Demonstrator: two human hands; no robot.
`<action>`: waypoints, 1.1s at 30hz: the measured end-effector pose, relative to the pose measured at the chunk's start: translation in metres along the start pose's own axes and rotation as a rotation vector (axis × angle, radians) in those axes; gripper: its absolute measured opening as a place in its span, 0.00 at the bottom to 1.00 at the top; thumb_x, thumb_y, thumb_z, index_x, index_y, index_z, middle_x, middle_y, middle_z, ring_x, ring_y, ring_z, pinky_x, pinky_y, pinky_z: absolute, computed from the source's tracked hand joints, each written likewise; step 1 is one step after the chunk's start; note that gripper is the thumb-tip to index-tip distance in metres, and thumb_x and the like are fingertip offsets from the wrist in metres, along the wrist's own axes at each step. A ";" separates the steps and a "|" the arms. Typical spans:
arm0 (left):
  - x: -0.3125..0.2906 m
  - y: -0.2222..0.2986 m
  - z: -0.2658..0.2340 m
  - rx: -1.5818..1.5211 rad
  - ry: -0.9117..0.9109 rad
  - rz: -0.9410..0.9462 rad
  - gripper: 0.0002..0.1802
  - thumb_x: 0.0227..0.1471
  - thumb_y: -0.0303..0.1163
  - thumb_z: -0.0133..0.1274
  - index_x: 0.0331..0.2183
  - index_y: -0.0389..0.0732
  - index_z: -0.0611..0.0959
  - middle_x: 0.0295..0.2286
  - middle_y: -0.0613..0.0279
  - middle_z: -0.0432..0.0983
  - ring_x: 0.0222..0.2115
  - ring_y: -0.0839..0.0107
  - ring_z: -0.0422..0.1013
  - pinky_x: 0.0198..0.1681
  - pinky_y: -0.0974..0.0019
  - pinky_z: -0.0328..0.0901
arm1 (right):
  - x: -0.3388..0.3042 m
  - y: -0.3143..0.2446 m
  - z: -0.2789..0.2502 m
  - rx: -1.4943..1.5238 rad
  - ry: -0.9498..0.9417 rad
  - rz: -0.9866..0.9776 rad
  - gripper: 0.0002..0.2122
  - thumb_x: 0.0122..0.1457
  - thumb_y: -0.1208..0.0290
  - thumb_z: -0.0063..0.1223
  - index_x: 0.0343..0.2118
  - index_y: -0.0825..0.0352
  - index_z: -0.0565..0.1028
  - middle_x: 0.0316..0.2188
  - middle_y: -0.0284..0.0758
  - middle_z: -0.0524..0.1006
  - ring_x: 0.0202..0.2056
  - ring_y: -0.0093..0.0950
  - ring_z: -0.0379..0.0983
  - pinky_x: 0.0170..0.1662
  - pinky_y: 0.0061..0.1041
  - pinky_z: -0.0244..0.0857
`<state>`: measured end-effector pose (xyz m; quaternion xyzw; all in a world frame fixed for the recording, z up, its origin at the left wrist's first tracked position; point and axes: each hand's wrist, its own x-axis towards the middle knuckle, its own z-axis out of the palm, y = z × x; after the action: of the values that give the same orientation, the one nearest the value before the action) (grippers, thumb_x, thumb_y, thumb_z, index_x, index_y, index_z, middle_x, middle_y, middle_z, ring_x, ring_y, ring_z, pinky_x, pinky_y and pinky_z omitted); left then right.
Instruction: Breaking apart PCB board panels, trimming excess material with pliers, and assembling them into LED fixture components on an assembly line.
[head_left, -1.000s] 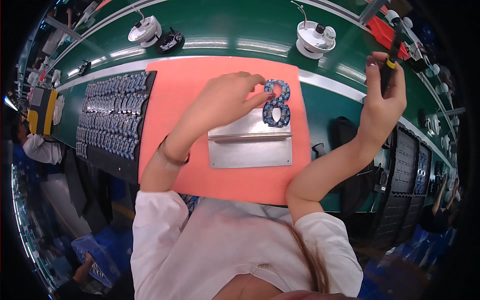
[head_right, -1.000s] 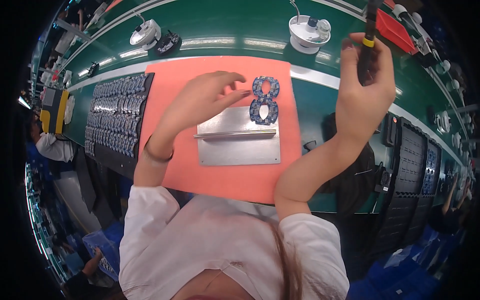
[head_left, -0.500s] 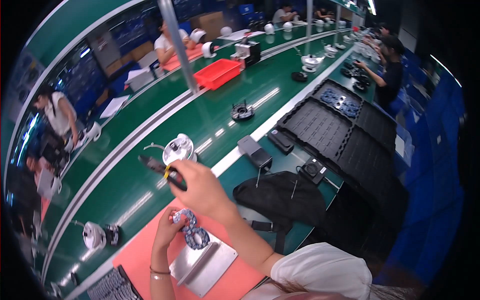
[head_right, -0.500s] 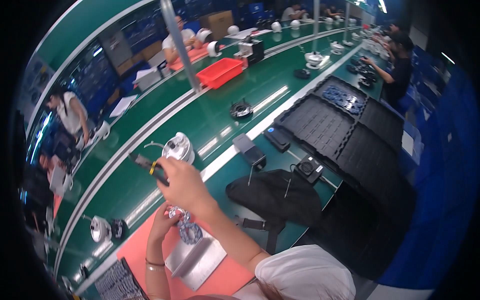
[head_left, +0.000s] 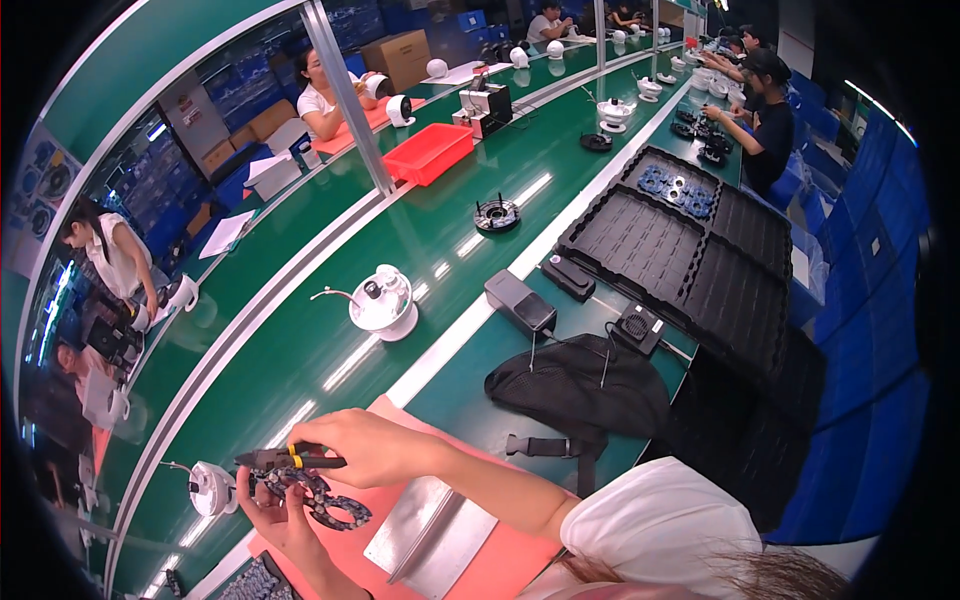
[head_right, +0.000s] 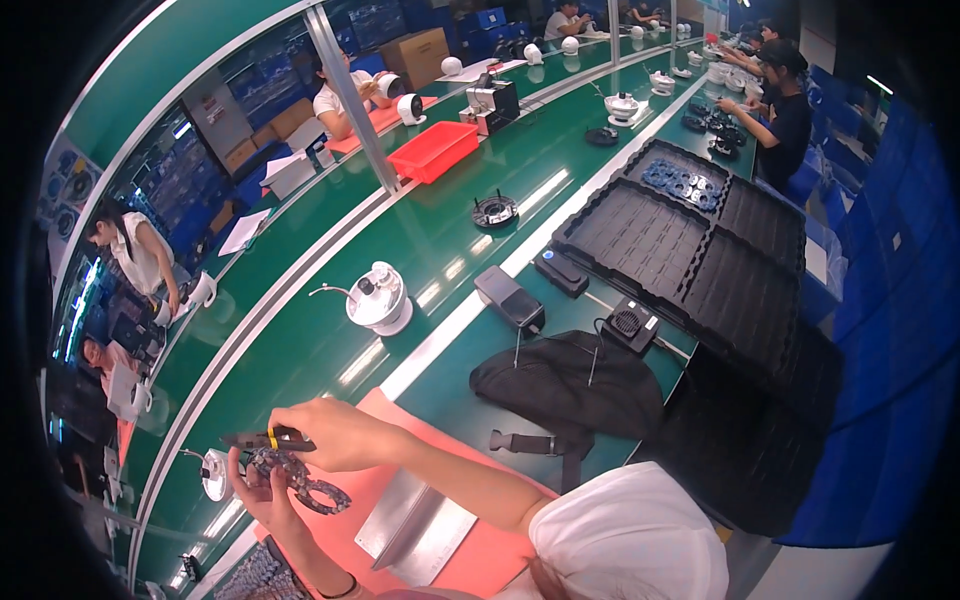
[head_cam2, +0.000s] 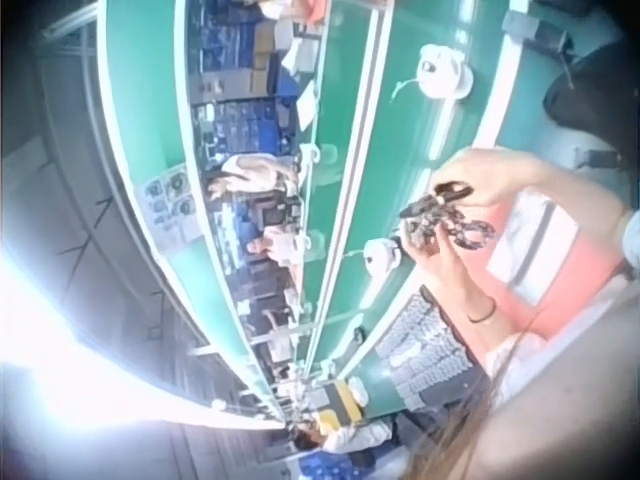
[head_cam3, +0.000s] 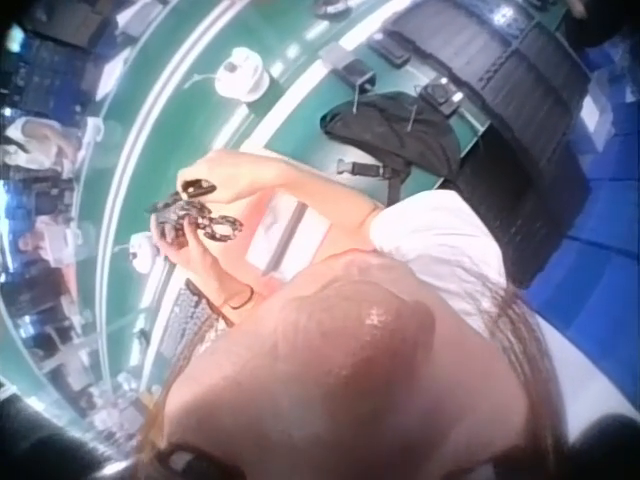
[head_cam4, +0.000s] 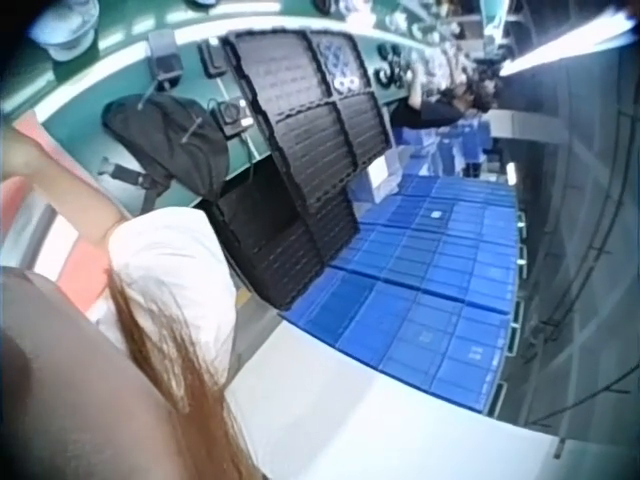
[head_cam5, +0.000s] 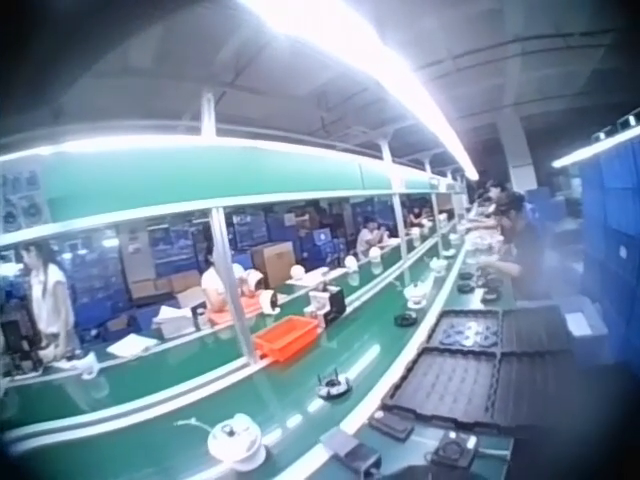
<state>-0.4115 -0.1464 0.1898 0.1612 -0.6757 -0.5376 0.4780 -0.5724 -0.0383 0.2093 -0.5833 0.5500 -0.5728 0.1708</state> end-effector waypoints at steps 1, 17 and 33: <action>0.000 -0.001 -0.005 0.041 -0.014 -0.018 0.30 0.53 0.14 0.52 0.57 0.36 0.66 0.36 0.62 0.73 0.35 0.76 0.71 0.36 0.75 0.69 | 0.001 -0.001 0.003 0.080 0.063 -0.037 0.13 0.55 0.70 0.59 0.41 0.67 0.71 0.31 0.40 0.76 0.32 0.38 0.75 0.34 0.33 0.68; -0.016 0.005 -0.004 0.214 -0.052 -0.123 0.15 0.67 0.36 0.43 0.44 0.34 0.73 0.29 0.68 0.71 0.27 0.83 0.66 0.27 0.78 0.61 | -0.003 -0.016 0.025 0.001 0.146 -0.103 0.11 0.52 0.77 0.57 0.38 0.68 0.70 0.28 0.37 0.73 0.30 0.34 0.73 0.32 0.32 0.66; -0.017 0.006 0.023 -0.119 0.418 -0.203 0.31 0.63 0.56 0.35 0.31 0.35 0.74 0.22 0.62 0.72 0.20 0.74 0.69 0.24 0.73 0.64 | -0.008 -0.022 0.034 0.274 -0.003 -0.145 0.10 0.55 0.80 0.57 0.36 0.67 0.66 0.24 0.35 0.69 0.24 0.28 0.65 0.28 0.28 0.59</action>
<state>-0.4198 -0.1186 0.1872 0.3077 -0.5094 -0.5767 0.5596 -0.5317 -0.0392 0.2140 -0.5937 0.4230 -0.6522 0.2078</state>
